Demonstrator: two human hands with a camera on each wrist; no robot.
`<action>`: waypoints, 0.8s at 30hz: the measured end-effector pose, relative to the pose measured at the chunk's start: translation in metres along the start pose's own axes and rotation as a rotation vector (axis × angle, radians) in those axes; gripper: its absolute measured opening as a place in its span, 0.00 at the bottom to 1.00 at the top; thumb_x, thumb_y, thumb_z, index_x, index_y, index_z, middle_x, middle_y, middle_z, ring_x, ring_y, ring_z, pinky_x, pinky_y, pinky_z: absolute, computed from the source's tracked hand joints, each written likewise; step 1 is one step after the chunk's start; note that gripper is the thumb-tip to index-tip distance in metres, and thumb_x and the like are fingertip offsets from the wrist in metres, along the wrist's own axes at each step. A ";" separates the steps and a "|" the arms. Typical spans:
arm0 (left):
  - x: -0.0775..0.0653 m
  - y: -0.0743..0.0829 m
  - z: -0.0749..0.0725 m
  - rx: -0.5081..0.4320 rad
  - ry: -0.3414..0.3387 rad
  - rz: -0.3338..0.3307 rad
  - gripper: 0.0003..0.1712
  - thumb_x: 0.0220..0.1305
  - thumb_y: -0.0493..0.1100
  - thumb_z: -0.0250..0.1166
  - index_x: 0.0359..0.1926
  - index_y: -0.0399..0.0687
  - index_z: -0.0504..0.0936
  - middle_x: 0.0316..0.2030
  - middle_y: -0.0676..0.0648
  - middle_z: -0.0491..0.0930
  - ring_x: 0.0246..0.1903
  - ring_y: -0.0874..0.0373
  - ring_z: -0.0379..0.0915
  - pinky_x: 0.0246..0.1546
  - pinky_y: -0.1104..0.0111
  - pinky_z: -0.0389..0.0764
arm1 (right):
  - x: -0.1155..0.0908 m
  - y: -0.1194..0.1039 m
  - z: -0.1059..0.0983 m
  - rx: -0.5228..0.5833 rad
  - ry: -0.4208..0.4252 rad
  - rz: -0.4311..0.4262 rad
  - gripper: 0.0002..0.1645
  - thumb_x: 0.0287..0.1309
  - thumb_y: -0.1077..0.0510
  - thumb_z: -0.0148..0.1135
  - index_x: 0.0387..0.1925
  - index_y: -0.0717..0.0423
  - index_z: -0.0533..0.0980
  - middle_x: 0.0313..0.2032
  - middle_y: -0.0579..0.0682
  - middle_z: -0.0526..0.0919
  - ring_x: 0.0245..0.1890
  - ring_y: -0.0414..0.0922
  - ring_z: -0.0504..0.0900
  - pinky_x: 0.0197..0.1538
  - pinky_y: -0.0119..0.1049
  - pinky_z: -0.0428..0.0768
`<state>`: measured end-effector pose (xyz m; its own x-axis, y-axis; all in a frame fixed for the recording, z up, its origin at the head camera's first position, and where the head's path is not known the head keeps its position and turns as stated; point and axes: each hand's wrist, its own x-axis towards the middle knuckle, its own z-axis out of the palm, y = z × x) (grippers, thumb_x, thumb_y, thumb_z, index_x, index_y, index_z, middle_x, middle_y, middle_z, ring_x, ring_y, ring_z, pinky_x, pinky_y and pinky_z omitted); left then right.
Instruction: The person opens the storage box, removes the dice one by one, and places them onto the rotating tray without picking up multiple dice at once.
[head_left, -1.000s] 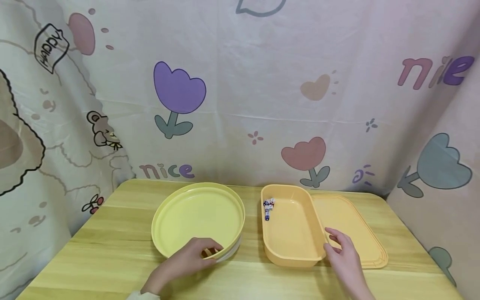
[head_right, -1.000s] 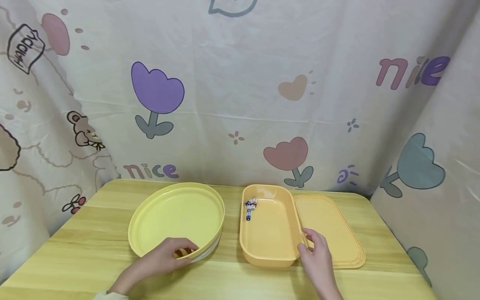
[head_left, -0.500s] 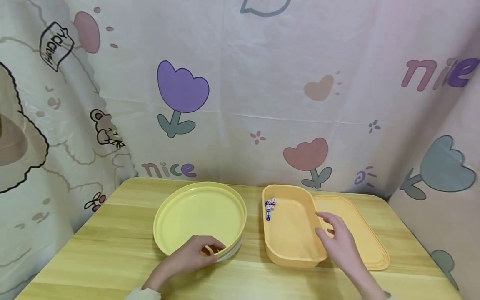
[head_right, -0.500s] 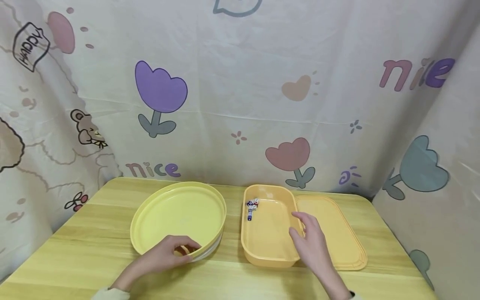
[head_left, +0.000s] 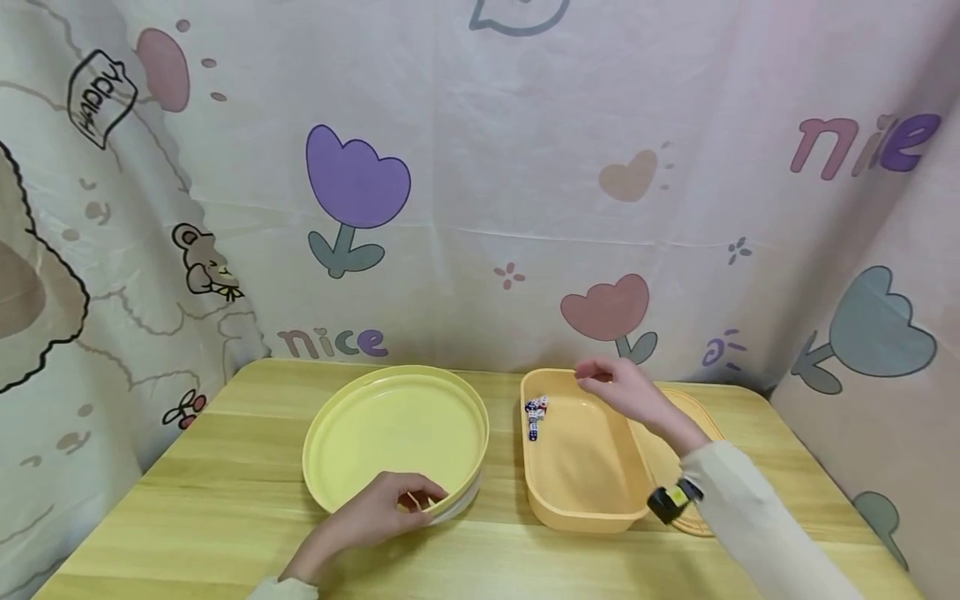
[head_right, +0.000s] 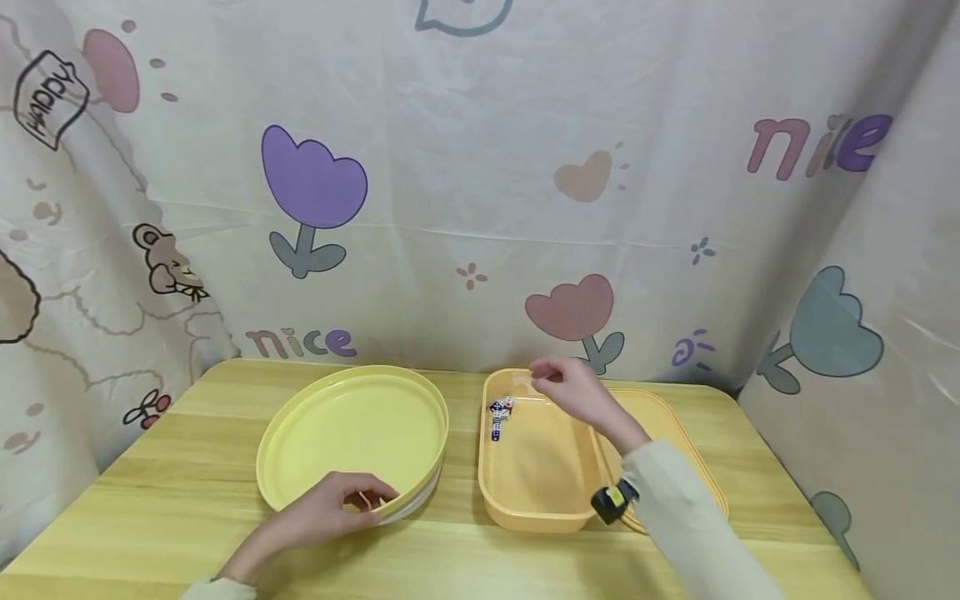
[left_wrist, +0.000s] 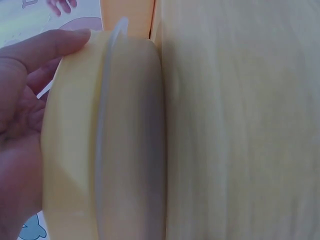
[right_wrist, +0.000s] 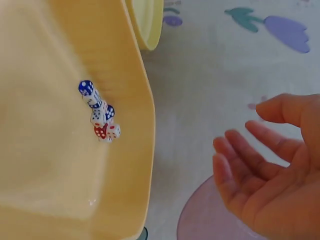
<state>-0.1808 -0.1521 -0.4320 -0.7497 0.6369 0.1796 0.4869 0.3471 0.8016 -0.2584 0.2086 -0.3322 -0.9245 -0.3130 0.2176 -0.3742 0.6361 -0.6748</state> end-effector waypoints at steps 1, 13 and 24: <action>0.000 0.000 0.000 -0.005 0.000 -0.003 0.12 0.60 0.35 0.65 0.46 0.41 0.83 0.37 0.56 0.80 0.36 0.66 0.73 0.38 0.70 0.78 | 0.007 0.001 0.001 0.002 -0.013 0.003 0.15 0.63 0.62 0.58 0.48 0.68 0.78 0.44 0.59 0.83 0.46 0.54 0.80 0.48 0.45 0.78; -0.001 -0.004 0.000 -0.029 -0.012 0.021 0.12 0.60 0.33 0.64 0.46 0.42 0.83 0.36 0.55 0.80 0.37 0.65 0.73 0.38 0.70 0.79 | 0.048 0.044 0.054 0.281 0.023 0.247 0.16 0.62 0.67 0.57 0.50 0.74 0.75 0.48 0.65 0.80 0.45 0.51 0.79 0.49 0.45 0.79; -0.001 -0.003 0.002 -0.032 -0.004 0.035 0.12 0.59 0.32 0.64 0.45 0.41 0.83 0.36 0.56 0.80 0.37 0.66 0.73 0.38 0.70 0.79 | 0.054 0.065 0.087 0.402 0.121 0.414 0.18 0.57 0.70 0.61 0.49 0.72 0.77 0.47 0.63 0.81 0.37 0.45 0.79 0.45 0.43 0.79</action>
<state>-0.1809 -0.1523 -0.4359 -0.7306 0.6511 0.2056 0.4983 0.3026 0.8125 -0.3265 0.1718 -0.4260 -0.9983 0.0025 -0.0580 0.0549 0.3630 -0.9302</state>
